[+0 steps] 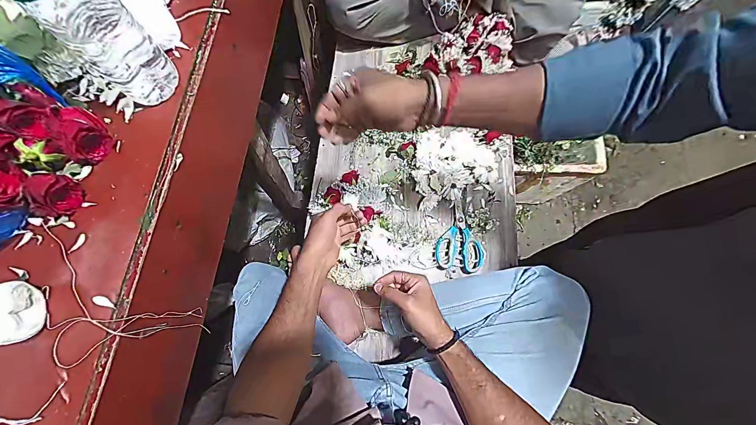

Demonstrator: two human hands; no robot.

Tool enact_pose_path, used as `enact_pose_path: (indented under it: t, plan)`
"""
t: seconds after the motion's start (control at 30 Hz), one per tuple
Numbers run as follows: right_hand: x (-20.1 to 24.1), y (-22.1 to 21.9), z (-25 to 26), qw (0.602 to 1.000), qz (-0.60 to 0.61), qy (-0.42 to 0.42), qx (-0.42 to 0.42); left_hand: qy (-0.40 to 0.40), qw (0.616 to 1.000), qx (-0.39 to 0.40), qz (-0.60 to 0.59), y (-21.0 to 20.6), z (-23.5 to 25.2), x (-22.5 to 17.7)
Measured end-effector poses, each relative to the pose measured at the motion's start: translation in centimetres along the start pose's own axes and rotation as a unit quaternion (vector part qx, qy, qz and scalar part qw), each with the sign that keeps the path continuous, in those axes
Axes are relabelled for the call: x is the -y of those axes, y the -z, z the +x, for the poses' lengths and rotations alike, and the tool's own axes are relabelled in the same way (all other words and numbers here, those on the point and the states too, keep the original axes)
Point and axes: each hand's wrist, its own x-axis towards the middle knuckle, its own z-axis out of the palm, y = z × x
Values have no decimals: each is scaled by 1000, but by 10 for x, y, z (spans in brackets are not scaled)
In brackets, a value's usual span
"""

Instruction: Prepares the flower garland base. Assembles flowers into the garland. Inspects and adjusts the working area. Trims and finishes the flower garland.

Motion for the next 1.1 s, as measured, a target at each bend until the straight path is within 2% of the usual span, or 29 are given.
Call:
enact_pose_path:
  t: [0.03,0.07,0.13,0.23,0.4,0.63,0.7,0.77,0.83,1.0,1.1]
  plan:
    - [-43,0,15,988,104,112,0,-12,1000,15,-18,0,-8,-8]
    - [-66,1,25,976,156,149,16,-27,999,26,-24,1,-17,-14]
    - [-73,4,29,971,187,147,15,-62,996,59,-12,8,-35,-26]
    - [-63,5,22,966,207,154,8,-98,990,104,11,26,-57,-37]
    - [-42,5,9,960,220,173,13,-120,985,100,77,37,-98,-49]
    - [-13,5,-6,948,221,227,17,-50,976,197,-74,32,-130,-60]
    - [-1,6,-10,944,212,253,17,-65,978,197,-32,31,-134,-62]
    - [13,6,-14,939,202,277,6,-109,980,154,66,27,-139,-63]
    - [25,6,-17,936,190,295,-14,-138,976,136,97,24,-142,-64]
    - [45,-2,-19,925,133,353,-35,-92,972,217,2,23,-148,-66]
    - [49,-5,-16,908,72,412,-21,-73,969,235,-5,23,-148,-62]
